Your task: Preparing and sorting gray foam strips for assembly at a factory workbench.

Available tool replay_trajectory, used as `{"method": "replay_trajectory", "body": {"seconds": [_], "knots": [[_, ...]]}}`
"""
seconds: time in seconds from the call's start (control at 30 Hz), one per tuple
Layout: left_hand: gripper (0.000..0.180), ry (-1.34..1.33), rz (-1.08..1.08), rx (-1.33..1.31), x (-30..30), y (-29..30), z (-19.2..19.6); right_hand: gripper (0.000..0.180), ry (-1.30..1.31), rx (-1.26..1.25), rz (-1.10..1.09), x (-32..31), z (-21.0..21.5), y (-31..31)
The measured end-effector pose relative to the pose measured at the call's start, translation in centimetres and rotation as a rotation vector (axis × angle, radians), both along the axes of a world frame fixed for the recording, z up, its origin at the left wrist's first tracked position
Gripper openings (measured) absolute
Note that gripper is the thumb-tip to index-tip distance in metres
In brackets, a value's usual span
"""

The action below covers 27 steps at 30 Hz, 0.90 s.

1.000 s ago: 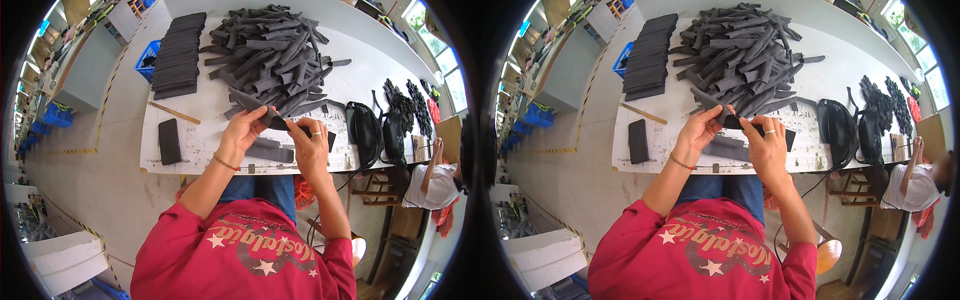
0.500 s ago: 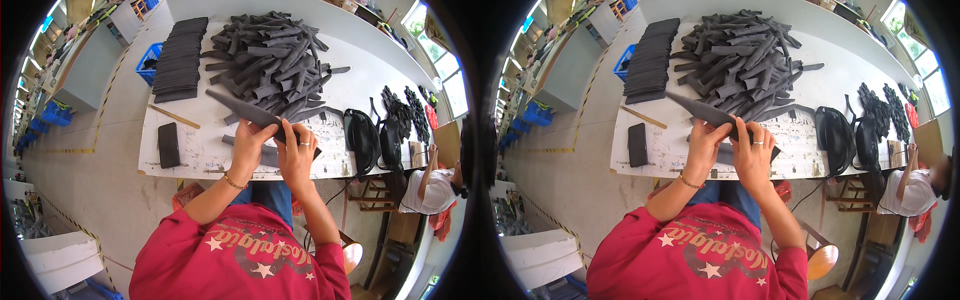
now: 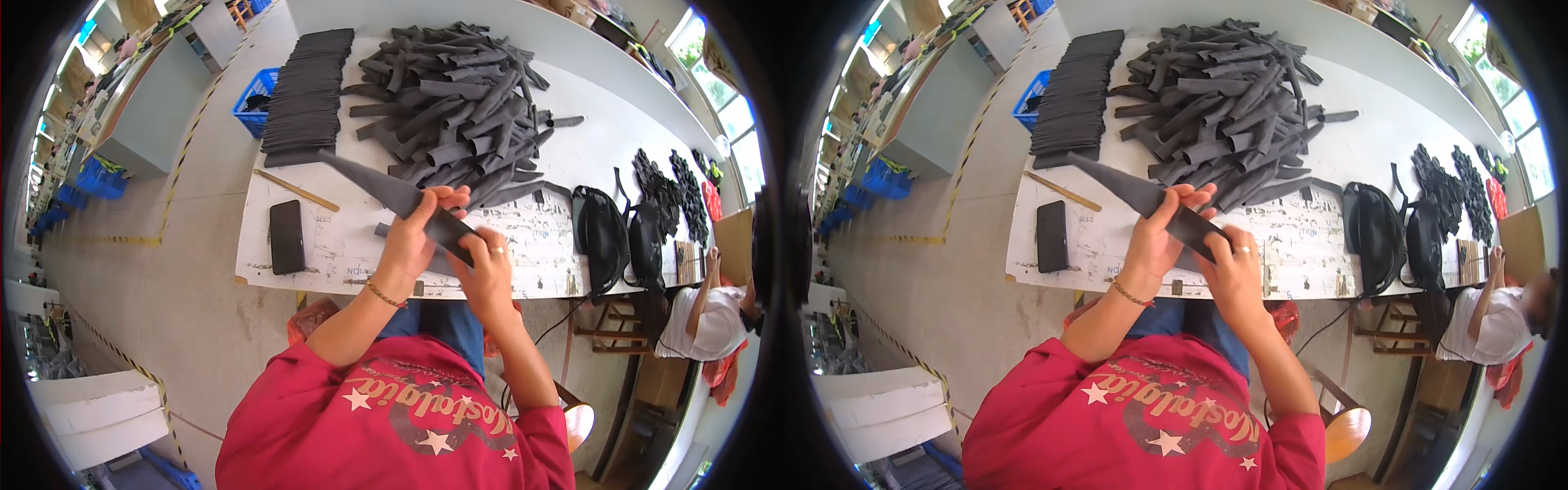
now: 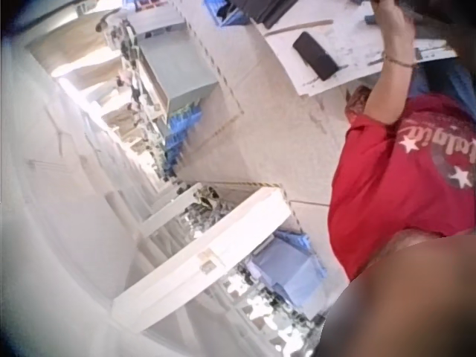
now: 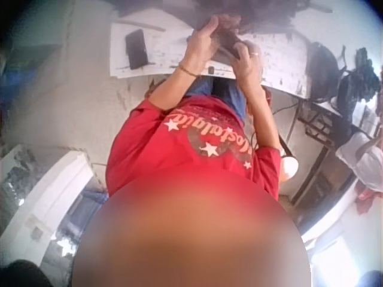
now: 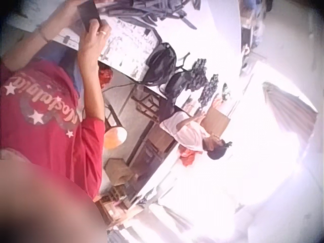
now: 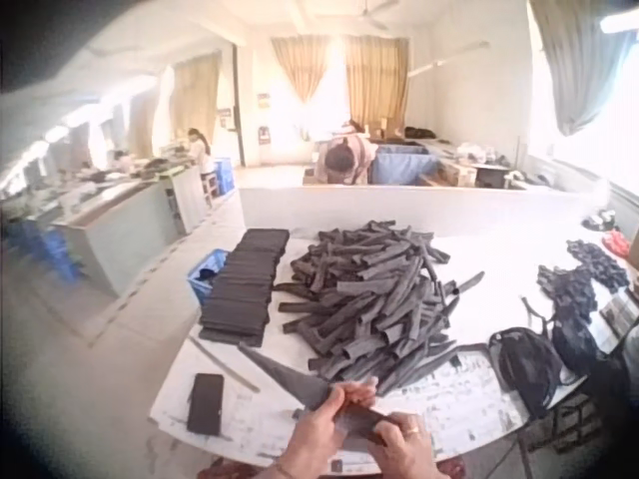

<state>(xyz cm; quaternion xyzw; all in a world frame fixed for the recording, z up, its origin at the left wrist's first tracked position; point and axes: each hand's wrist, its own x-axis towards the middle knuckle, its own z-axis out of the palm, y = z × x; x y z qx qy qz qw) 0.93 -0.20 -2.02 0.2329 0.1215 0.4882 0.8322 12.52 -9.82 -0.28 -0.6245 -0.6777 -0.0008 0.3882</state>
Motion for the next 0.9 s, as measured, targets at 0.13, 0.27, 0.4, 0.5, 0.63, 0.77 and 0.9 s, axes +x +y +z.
{"method": "replay_trajectory", "body": {"seconds": [0.13, 0.27, 0.4, 0.5, 0.63, 0.77, 0.9], "knots": [[0.029, -0.030, -0.056, -0.001, 1.1, -2.0, -0.7, 0.028, 0.072, -0.009, 0.091, -0.1, -0.7, 0.4], [0.030, 0.006, -0.087, -0.064, 1.0, -2.2, -1.2, 0.029, 0.040, -0.087, 0.067, -0.6, 0.5, 0.5], [0.031, 0.036, -0.079, -0.058, 0.5, -1.5, -1.9, 0.025, 0.019, -0.114, 0.143, 1.1, -0.5, -0.3], [0.031, 0.008, -0.083, -0.043, 0.3, -1.4, -1.5, 0.023, 0.039, -0.042, 0.095, 0.5, 0.9, 0.3], [0.030, 0.040, -0.063, -0.074, 0.1, -0.9, -0.3, 0.020, 0.106, -0.045, 0.176, 1.0, 0.9, 0.8], [0.031, -0.077, 0.058, -0.184, -1.4, 0.2, 3.1, 0.020, 0.037, 0.070, 0.205, 2.1, 0.9, 0.5], [0.035, -0.017, 0.139, -0.020, -1.9, 0.3, 3.9, 0.022, 0.002, 0.148, 0.246, 1.4, 2.4, 0.4]]}}
